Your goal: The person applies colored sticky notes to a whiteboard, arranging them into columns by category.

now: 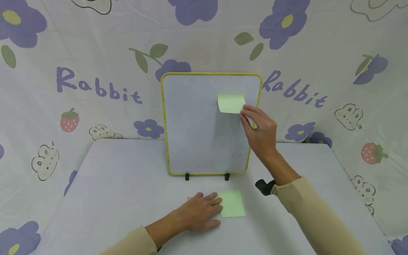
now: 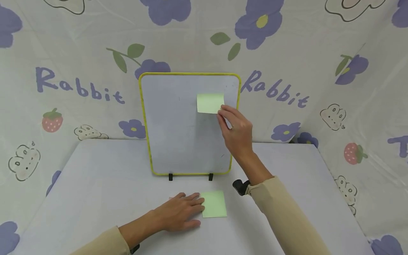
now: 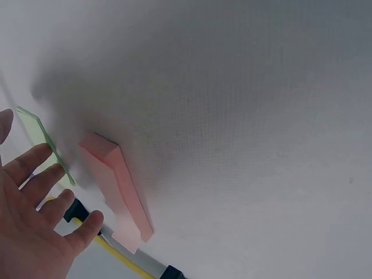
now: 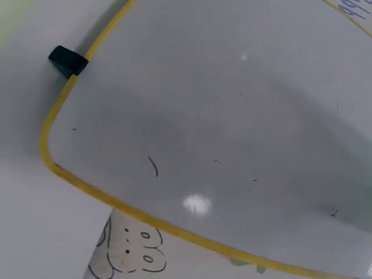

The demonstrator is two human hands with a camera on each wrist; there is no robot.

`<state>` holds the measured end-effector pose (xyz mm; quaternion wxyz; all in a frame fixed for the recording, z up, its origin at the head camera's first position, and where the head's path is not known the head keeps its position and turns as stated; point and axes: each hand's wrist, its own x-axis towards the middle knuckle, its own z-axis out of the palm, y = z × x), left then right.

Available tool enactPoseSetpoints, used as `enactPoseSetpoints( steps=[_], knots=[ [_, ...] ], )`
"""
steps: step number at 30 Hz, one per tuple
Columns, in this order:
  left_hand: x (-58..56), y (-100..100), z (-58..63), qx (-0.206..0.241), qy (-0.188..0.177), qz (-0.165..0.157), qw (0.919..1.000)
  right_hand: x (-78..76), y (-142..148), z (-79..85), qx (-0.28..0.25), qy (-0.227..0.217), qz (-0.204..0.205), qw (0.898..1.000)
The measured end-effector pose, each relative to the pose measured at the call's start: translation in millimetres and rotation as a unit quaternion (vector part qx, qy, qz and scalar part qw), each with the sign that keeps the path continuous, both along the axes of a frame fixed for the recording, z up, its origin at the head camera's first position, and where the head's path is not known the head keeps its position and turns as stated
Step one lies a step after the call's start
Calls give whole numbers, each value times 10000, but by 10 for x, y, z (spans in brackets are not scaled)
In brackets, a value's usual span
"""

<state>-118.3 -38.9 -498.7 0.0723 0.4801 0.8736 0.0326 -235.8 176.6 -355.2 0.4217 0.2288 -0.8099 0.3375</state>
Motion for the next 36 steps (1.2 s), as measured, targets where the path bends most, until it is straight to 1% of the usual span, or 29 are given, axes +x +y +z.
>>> enactPoseSetpoints(
  steps=[6, 10, 13, 15, 16, 17, 18, 19, 21, 23, 24, 25, 26, 27, 29, 32, 36],
  knots=[
    [-16, 39, 5, 94, 298, -44, 9995, -25, 11, -48, 99, -47, 37, 9999],
    [-50, 79, 14, 242, 384, -16, 9990, -48, 13, -67, 149, -9, 75, 9999],
    [-110, 98, 84, 657, 468, 96, 9967, -61, 14, -74, 204, -7, 64, 9998],
    [-188, 106, 191, 1226, 607, 157, 9905, -64, 18, -74, 229, -9, 53, 9997],
    [-237, 107, 270, 1571, 711, 195, 9848, -63, 21, -73, 250, -8, 49, 9997],
    [-289, 109, 362, 1920, 872, 239, 9772, -63, 24, -71, 280, -3, 47, 9996],
    [-347, 110, 470, 2289, 1069, 269, 9672, -62, 27, -70, 311, 5, 43, 9995],
    [-408, 109, 581, 2654, 1297, 316, 9549, -61, 29, -68, 325, 8, 46, 9995],
    [-539, 103, 808, 3253, 1830, 480, 9265, -62, 33, -64, 381, 33, 44, 9993],
    [-671, 98, 1024, 3601, 2394, 741, 8986, -64, 33, -59, 403, 53, 50, 9992],
    [-740, 95, 1120, 3663, 2663, 876, 8873, -66, 30, -57, 378, 50, 55, 9993],
    [-809, 92, 1201, 3638, 2898, 1034, 8792, -67, 26, -56, 350, 53, 63, 9994],
    [-875, 90, 1274, 3563, 3112, 1172, 8732, -68, 24, -55, 347, 64, 57, 9994],
    [-936, 88, 1341, 3441, 3308, 1295, 8691, -70, 20, -55, 327, 67, 56, 9994],
    [-1048, 84, 1452, 3095, 3669, 1471, 8649, -73, 12, -57, 277, 51, 56, 9996],
    [-1190, 85, 1567, 2517, 3939, 1666, 8682, -77, 9, -60, 313, 29, 33, 9995],
    [-1321, 97, 1644, 1840, 3920, 1926, 8806, -76, 10, -63, 340, -30, -8, 9994]
  ],
)
